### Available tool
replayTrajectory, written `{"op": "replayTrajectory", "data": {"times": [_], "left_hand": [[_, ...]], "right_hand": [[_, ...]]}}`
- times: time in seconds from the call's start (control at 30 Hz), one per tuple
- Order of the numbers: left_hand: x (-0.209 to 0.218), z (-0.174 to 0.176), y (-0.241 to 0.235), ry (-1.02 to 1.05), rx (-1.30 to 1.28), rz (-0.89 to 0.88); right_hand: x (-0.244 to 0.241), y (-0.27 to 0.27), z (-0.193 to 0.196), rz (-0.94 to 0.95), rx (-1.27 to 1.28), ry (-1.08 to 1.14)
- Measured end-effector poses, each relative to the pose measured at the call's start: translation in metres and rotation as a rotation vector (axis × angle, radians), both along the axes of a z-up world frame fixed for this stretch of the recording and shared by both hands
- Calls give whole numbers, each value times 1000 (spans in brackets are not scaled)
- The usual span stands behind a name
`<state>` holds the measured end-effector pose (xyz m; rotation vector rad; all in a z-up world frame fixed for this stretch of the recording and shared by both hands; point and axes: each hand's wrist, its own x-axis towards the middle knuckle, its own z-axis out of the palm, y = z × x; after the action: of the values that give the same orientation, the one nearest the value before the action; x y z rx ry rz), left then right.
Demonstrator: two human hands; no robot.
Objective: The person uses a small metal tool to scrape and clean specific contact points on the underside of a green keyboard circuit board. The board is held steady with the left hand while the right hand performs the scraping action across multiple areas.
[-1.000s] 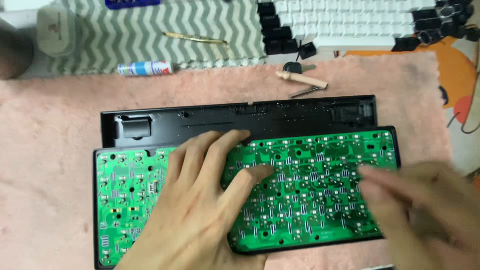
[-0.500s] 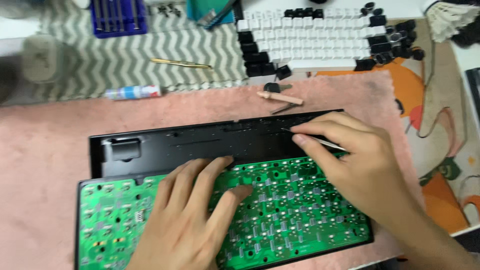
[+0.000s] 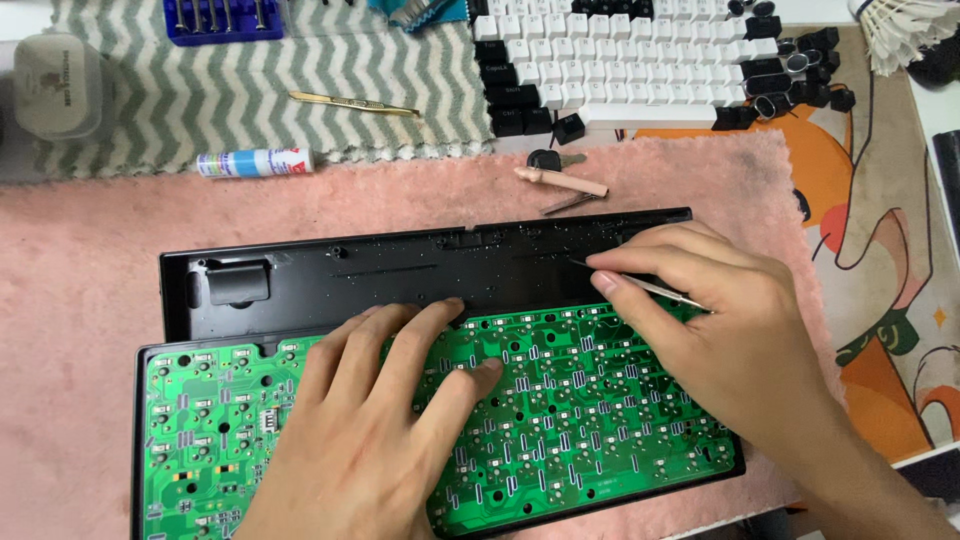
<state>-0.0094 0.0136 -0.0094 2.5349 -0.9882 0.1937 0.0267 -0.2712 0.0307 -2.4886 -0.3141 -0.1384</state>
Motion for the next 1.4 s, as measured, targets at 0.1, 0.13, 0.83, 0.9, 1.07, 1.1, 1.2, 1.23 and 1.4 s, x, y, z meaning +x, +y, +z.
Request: {"op": "replayTrajectory", "data": {"times": [0.1,0.13,0.83,0.9,1.07,1.1,1.2,1.23,1.4], "left_hand": [[0,6,1,42,-6,-8],[1,10,0,50,0,-4],[-2,25,-2,133,14,-20],[-2,25,-2,120,27,-25],[-2,24,-4,111,27,-15],[-2,25,-4,112,23,-13],[-1,26,-7,100,1,-10],[-1,26,-6,102,3,-10],[-2,23,-4,89,45,-22]], "right_hand": [[-2,1,2,-11,-15,-9],[-4,2,6,-6,-9,-1],[-115,19,-10,-87,-181,402],[-106,52,1,-242,-124,89],[-108,43,-13,-154,-126,-10],[-109,42,-16,-151,-140,-27],[-107,44,-17,-148,-129,-45],[-107,43,-18,-149,-126,-44],[-108,32,-18,-31,-155,8]]}}
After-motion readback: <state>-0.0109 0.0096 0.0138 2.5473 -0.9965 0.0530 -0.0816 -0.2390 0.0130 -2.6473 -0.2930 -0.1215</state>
